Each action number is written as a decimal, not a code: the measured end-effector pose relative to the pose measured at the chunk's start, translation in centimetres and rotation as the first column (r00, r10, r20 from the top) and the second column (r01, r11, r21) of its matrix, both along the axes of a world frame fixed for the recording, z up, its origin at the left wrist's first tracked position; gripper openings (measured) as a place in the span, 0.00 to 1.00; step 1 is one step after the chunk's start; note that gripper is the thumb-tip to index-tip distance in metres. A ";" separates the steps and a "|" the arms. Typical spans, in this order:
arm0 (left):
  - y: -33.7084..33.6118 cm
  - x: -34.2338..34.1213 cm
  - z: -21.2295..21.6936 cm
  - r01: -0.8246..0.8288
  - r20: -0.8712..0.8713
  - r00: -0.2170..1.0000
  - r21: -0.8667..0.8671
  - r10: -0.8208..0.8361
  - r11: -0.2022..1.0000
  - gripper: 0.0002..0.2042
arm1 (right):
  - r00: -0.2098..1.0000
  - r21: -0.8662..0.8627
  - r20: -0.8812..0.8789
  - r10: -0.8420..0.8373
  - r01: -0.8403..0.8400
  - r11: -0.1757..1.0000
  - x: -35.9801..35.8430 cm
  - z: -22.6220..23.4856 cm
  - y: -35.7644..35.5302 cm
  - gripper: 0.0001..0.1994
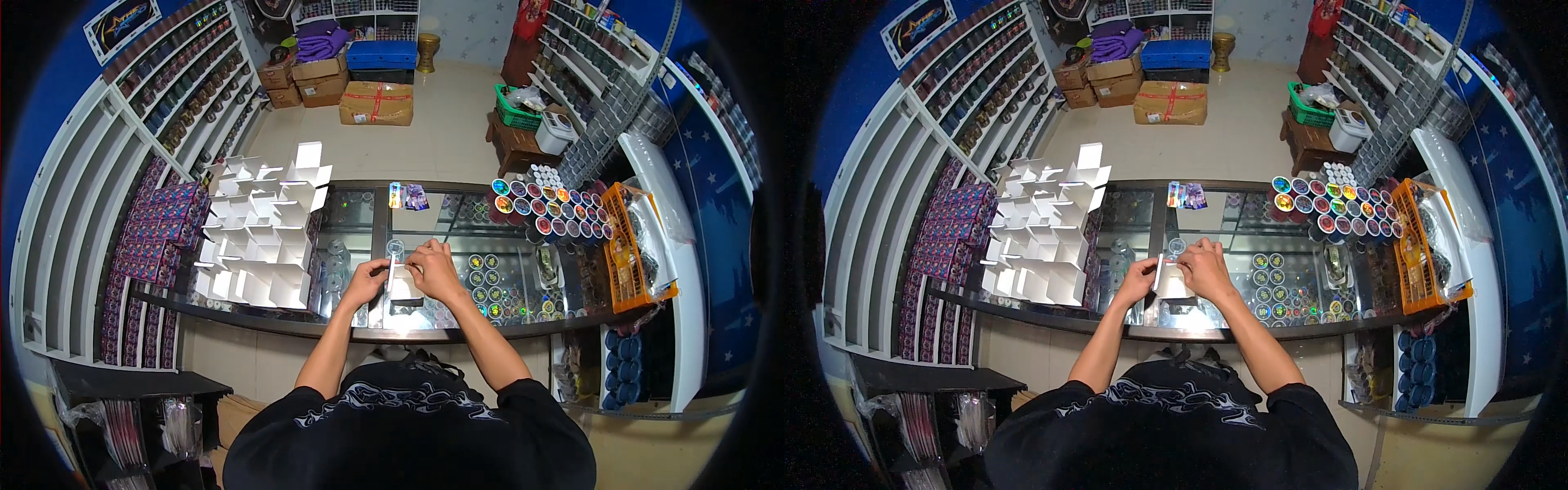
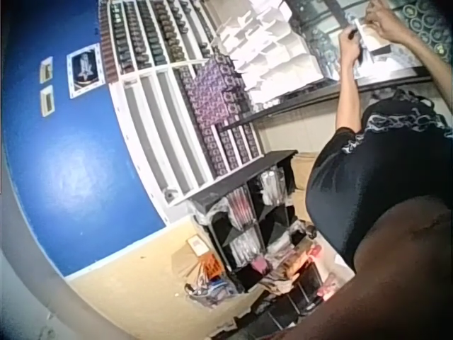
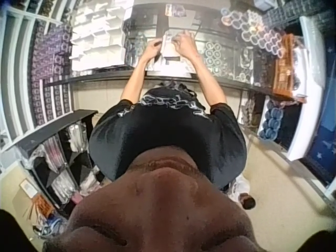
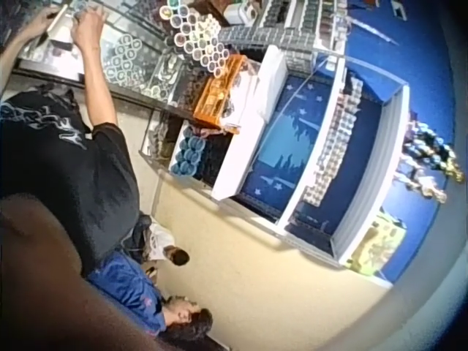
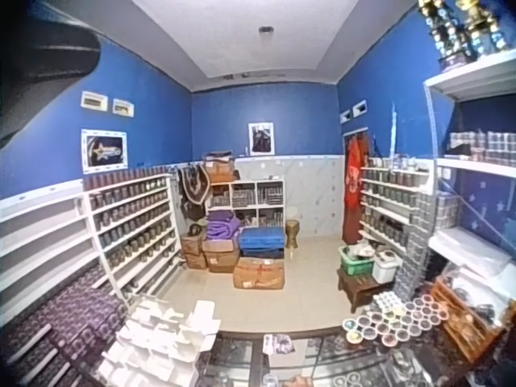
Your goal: Assembling and folding small cardboard boxes for toys and placing items inside them.
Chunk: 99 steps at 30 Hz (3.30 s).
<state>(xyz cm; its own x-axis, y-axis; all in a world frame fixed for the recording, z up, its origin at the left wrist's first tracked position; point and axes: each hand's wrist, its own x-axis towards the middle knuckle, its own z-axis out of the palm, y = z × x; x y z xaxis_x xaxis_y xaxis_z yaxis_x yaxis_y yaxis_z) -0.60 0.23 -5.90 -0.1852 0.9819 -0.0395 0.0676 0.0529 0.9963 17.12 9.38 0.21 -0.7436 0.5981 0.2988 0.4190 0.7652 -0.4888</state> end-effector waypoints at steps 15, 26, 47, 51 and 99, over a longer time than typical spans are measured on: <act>0.1 0.4 -1.6 -0.030 0.144 0.989 0.031 0.025 0.999 0.12 | 0.999 0.004 -0.023 0.048 -0.048 0.999 -0.8 -0.1 -0.2 0.04; -2.0 0.6 1.1 0.181 -0.024 0.983 -0.051 -0.182 0.982 0.42 | 1.000 -0.033 0.014 0.006 -0.006 0.999 -0.6 0.1 -0.1 0.05; -1.9 0.6 1.5 0.125 -0.041 0.991 -0.067 -0.128 0.990 0.42 | 0.998 -0.060 -0.042 0.039 -0.041 0.997 0.4 0.8 0.7 0.03; -2.0 0.7 1.5 0.146 -0.029 0.989 -0.027 -0.147 0.989 0.41 | 1.000 -0.079 -0.012 0.011 -0.012 0.997 0.9 0.5 0.9 0.03; -2.1 4.1 -1.6 -0.351 0.037 0.936 0.020 0.350 0.936 0.20 | 0.940 -0.486 -0.295 -0.169 0.005 0.874 4.4 -1.7 -0.7 0.14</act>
